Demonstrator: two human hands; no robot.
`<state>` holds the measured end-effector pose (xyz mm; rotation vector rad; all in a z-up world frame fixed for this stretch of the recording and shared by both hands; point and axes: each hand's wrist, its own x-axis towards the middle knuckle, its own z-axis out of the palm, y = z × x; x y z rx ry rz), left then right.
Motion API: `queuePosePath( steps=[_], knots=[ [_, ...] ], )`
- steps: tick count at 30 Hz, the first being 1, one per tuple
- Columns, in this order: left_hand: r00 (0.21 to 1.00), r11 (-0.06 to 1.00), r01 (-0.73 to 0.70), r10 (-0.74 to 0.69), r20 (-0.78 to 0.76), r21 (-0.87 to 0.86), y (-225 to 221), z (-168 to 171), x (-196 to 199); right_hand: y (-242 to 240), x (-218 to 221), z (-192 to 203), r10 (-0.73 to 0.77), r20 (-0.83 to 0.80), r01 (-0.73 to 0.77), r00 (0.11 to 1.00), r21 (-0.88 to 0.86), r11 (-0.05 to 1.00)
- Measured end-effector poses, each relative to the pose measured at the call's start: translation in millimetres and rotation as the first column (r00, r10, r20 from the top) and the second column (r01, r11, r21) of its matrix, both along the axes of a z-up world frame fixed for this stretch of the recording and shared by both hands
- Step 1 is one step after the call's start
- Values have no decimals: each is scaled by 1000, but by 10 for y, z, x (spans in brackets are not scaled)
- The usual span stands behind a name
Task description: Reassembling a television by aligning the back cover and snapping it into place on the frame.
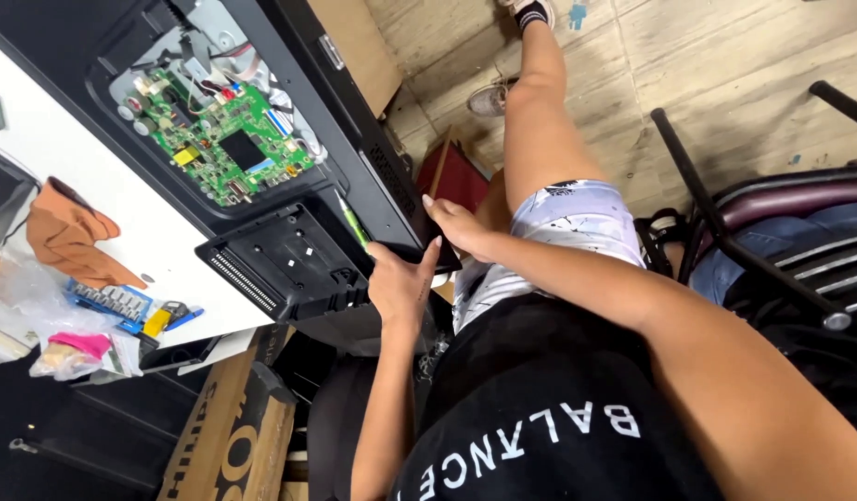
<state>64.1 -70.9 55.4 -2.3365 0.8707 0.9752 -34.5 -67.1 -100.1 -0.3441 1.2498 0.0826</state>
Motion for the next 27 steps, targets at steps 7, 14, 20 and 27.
queuePosePath(
  steps=[7,14,20,27],
  knots=[
    [985,988,154,-152,79,-12,-536,129,42,-1249,279,621,-247,21,248,969,-67,967],
    [985,979,124,-102,138,-161,-1110,68,219,-1399,771,-285,-404,69,410,912,-107,906],
    [958,961,247,-225,176,-121,-1164,-307,471,-1589,837,-50,-440,33,442,897,-62,895],
    [969,951,234,-212,124,-201,-1149,-300,547,-1634,845,-36,-497,-9,497,868,-9,868]
  ],
)
